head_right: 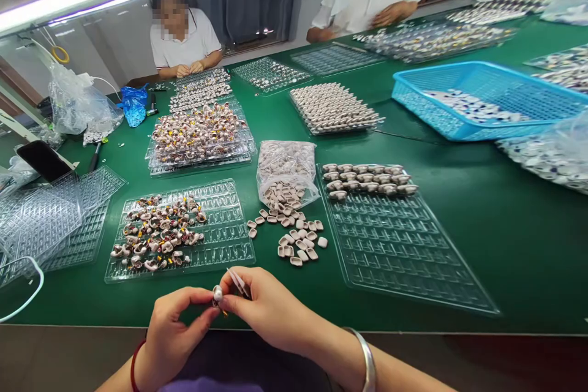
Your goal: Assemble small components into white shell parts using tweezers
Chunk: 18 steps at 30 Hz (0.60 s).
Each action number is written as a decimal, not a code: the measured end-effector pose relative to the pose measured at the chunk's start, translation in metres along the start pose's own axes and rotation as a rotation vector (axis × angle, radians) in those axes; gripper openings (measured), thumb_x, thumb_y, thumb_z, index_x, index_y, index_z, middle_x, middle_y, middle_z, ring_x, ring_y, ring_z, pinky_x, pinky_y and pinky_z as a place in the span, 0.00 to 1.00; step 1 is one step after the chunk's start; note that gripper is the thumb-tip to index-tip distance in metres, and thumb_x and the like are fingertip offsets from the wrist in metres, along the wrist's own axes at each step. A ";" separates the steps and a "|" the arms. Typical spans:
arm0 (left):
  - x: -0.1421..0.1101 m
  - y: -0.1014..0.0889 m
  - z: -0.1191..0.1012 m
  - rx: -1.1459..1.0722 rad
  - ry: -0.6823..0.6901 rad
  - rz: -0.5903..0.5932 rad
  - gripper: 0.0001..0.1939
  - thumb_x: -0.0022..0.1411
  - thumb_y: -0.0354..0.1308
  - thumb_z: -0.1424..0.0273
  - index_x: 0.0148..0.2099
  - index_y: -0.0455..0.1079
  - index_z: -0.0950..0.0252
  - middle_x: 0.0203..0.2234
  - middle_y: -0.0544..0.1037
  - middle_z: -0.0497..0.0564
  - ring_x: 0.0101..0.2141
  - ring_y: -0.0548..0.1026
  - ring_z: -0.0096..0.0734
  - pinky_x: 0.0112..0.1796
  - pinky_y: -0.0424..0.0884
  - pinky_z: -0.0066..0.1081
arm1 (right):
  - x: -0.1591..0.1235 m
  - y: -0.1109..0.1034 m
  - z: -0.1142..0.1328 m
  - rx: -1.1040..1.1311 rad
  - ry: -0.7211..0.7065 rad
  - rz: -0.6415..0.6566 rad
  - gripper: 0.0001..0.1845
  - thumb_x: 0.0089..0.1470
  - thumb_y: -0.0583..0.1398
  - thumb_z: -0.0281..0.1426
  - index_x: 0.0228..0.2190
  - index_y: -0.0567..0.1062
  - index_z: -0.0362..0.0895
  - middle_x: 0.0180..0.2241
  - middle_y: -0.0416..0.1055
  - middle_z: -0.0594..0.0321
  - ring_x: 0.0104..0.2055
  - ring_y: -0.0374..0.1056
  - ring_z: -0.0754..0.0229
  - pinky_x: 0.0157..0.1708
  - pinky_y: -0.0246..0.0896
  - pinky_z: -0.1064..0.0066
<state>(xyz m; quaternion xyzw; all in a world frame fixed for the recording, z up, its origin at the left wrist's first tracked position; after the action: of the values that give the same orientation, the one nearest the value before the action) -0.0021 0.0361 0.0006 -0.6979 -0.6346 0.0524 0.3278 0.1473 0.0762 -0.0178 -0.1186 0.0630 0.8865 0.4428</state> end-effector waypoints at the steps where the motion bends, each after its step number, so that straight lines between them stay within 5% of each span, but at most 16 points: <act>1: 0.000 0.000 0.001 -0.024 -0.016 0.005 0.04 0.57 0.63 0.76 0.35 0.77 0.64 0.27 0.85 0.51 0.26 0.82 0.32 0.31 0.78 0.25 | 0.000 0.000 0.001 -0.011 0.000 -0.003 0.08 0.49 0.59 0.35 0.26 0.70 0.42 0.24 0.68 0.65 0.28 0.62 0.61 0.30 0.56 0.70; 18: -0.008 -0.001 0.008 -0.127 -0.061 -0.018 0.03 0.56 0.65 0.76 0.35 0.77 0.64 0.27 0.84 0.50 0.27 0.82 0.31 0.32 0.76 0.23 | -0.011 0.004 0.014 -0.354 -0.186 -0.152 0.07 0.51 0.58 0.24 0.24 0.74 0.41 0.25 0.65 0.65 0.26 0.61 0.64 0.26 0.54 0.74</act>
<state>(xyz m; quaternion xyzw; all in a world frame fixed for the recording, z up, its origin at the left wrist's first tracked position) -0.0080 0.0323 -0.0081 -0.7097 -0.6526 0.0305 0.2636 0.1489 0.0684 -0.0017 -0.1166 -0.1438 0.8548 0.4847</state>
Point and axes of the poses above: each hand's wrist, its own x-axis towards the middle knuckle, its own y-axis out of the palm, z = x × y, the point moved 4 cm from there along x, towards the middle knuckle
